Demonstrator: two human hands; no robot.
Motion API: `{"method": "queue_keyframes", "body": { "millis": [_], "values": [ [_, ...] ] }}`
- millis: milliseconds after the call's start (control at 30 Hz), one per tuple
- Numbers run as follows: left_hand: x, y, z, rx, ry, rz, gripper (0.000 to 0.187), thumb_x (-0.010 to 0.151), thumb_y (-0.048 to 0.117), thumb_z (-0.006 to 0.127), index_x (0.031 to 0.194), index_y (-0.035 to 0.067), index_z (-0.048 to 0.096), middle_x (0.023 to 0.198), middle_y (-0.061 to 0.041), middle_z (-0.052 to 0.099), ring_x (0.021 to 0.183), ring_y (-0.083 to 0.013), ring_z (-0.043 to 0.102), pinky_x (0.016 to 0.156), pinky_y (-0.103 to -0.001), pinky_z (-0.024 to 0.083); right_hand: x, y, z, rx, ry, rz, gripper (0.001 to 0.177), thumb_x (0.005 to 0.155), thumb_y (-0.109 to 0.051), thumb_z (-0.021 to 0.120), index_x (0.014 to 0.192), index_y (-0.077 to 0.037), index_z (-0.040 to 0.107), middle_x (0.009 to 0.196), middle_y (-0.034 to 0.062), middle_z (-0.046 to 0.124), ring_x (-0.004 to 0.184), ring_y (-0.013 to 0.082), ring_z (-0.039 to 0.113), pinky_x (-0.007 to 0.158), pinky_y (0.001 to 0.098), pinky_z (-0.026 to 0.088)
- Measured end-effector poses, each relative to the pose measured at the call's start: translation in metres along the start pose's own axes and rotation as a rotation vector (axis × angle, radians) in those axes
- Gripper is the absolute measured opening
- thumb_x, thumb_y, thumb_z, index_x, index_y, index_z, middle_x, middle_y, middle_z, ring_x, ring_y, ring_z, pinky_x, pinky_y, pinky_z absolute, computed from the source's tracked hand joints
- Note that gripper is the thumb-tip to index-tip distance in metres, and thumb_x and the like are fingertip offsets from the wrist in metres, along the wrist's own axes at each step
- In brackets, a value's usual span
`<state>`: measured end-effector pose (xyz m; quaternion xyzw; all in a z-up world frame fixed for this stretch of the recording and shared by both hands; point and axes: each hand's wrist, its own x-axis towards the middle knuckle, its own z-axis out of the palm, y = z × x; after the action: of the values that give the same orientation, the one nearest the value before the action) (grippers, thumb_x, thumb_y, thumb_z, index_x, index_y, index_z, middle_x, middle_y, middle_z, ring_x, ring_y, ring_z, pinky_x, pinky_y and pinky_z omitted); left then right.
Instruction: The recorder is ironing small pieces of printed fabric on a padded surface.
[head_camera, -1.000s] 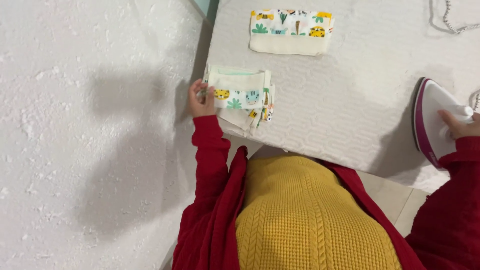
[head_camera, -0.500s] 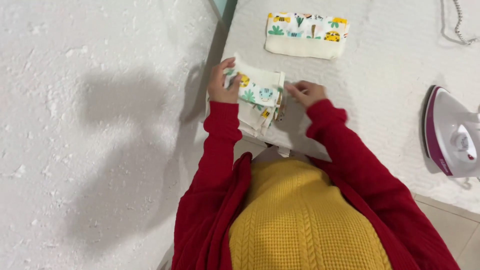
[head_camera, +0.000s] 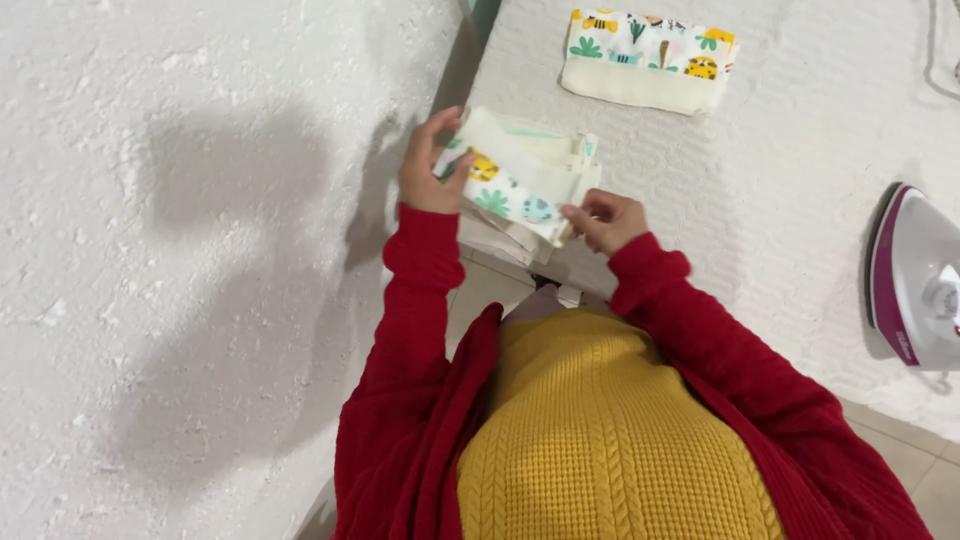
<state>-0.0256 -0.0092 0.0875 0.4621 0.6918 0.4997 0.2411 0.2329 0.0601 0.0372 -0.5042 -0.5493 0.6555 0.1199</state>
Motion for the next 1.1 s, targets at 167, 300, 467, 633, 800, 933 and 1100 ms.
{"method": "queue_keyframes", "body": {
  "millis": [167, 300, 467, 633, 800, 933, 1100],
  "values": [
    [-0.008, -0.066, 0.007, 0.067, 0.020, -0.153, 0.064, 0.083, -0.009, 0.074, 0.139, 0.016, 0.056, 0.131, -0.006, 0.064, 0.126, -0.0206, 0.062, 0.109, -0.040, 0.052, 0.010, 0.027, 0.016, -0.056, -0.045, 0.066, 0.021, 0.094, -0.028, 0.074, 0.096, -0.006, 0.074, 0.070, 0.0049, 0.074, 0.047, 0.0061, 0.058, 0.038, 0.0252, 0.045],
    [-0.020, -0.087, 0.014, 0.165, 0.026, -0.183, 0.064, 0.080, -0.007, 0.079, 0.136, 0.015, 0.057, 0.125, -0.007, 0.062, 0.121, -0.0207, 0.061, 0.107, -0.037, 0.053, -0.004, 0.030, 0.015, 0.069, -0.117, 0.236, 0.026, 0.094, -0.024, 0.070, 0.113, -0.007, 0.074, 0.071, 0.0059, 0.075, 0.038, 0.0093, 0.052, 0.034, 0.0265, 0.041],
    [-0.022, -0.091, 0.016, 0.121, 0.114, -0.170, 0.062, 0.081, -0.006, 0.077, 0.136, 0.014, 0.059, 0.131, -0.008, 0.059, 0.124, -0.0218, 0.060, 0.108, -0.037, 0.053, -0.004, 0.034, 0.019, 0.216, -0.143, 0.285, 0.037, 0.092, -0.024, 0.067, 0.125, -0.008, 0.067, 0.068, 0.0062, 0.074, 0.033, 0.0096, 0.046, 0.031, 0.0264, 0.037],
    [-0.019, -0.096, 0.016, 0.069, 0.102, -0.162, 0.062, 0.081, -0.008, 0.076, 0.136, 0.014, 0.058, 0.132, -0.009, 0.058, 0.126, -0.0225, 0.059, 0.108, -0.038, 0.053, 0.001, 0.037, 0.029, 0.305, -0.070, 0.280, 0.045, 0.093, -0.024, 0.071, 0.131, -0.003, 0.060, 0.067, 0.0088, 0.071, 0.033, 0.0099, 0.045, 0.032, 0.0264, 0.034],
    [-0.022, -0.093, 0.019, 0.047, 0.115, -0.176, 0.064, 0.080, -0.011, 0.075, 0.137, 0.013, 0.057, 0.134, -0.010, 0.054, 0.130, -0.0231, 0.057, 0.110, -0.039, 0.047, -0.006, 0.036, 0.029, 0.355, 0.011, 0.294, 0.045, 0.093, -0.022, 0.070, 0.131, -0.002, 0.057, 0.063, 0.0101, 0.068, 0.032, 0.0109, 0.043, 0.030, 0.0281, 0.032],
    [-0.022, -0.088, 0.016, 0.096, 0.098, -0.162, 0.065, 0.081, -0.010, 0.075, 0.138, 0.014, 0.056, 0.134, -0.010, 0.055, 0.128, -0.0234, 0.057, 0.111, -0.039, 0.050, -0.005, 0.043, 0.030, 0.400, 0.001, 0.321, 0.044, 0.093, -0.023, 0.070, 0.131, -0.002, 0.059, 0.062, 0.0098, 0.067, 0.031, 0.0109, 0.043, 0.030, 0.0279, 0.032],
    [-0.022, -0.079, 0.015, 0.128, 0.100, -0.153, 0.070, 0.080, -0.008, 0.075, 0.142, 0.015, 0.054, 0.131, -0.009, 0.056, 0.126, -0.0236, 0.058, 0.106, -0.038, 0.052, 0.007, 0.042, 0.037, 0.383, 0.013, 0.260, 0.040, 0.092, -0.026, 0.072, 0.123, -0.002, 0.063, 0.059, 0.0095, 0.066, 0.032, 0.0107, 0.044, 0.030, 0.0277, 0.033]
  ]
}}
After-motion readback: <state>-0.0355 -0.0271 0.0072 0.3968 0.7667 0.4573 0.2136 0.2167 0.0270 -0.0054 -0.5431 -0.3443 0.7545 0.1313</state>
